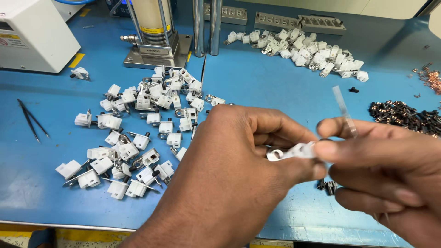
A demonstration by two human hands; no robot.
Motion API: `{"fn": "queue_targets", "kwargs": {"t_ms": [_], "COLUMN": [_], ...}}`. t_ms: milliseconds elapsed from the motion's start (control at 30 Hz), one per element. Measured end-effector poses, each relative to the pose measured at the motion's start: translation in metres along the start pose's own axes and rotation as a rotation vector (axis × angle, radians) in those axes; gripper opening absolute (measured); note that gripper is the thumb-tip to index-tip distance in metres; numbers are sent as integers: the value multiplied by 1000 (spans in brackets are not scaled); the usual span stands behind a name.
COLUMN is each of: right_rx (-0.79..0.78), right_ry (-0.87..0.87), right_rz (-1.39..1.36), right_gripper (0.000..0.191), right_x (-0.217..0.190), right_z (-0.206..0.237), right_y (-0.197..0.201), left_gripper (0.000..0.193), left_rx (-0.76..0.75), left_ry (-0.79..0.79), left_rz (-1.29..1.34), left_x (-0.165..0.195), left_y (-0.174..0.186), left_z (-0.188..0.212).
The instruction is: The person picks white plastic component housings one at a time from a pile on a blue workbench and uses tweezers to insert small metal contact parts into each housing, then sets the assembled unit aside and reaches for the next housing.
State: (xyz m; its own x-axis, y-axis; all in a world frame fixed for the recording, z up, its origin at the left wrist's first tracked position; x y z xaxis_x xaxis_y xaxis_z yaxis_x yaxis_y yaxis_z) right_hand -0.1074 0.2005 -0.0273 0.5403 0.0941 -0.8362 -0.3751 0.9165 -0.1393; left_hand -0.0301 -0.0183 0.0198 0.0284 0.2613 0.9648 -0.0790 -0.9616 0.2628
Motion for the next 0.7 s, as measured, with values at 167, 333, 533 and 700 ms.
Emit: {"fn": "queue_targets", "kwargs": {"t_ms": [167, 333, 533, 700], "right_rx": [115, 170, 145, 196], "right_ry": [201, 619, 816, 844], "right_rz": [169, 38, 189, 249], "right_gripper": [28, 15, 18, 20], "right_x": [-18, -61, -76, -79], "right_z": [8, 37, 43, 33], "right_y": [-24, -52, -84, -70], "left_gripper": [37, 37, 30, 23], "left_rx": [-46, -12, -18, -33], "left_ry": [102, 151, 112, 83], "left_rz": [86, 229, 181, 224], "left_x": [-18, -23, -7, 8], "left_y": [-2, -4, 3, 6], "left_z": [4, 9, 6, -2]}}
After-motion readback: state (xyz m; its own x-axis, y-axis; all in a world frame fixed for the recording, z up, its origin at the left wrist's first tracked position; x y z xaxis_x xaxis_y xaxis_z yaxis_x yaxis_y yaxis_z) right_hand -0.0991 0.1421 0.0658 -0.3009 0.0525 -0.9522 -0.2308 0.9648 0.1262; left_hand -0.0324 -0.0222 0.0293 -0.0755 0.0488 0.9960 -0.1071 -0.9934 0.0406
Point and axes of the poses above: each hand's wrist, its own z-axis away from the middle knuckle, its own y-axis out of the back of the hand, x = y × z, the point moved 6 cm from there along -z, towards the middle knuckle, and after that the axes turned 4 degrees about -y, right-handed, at the moved point
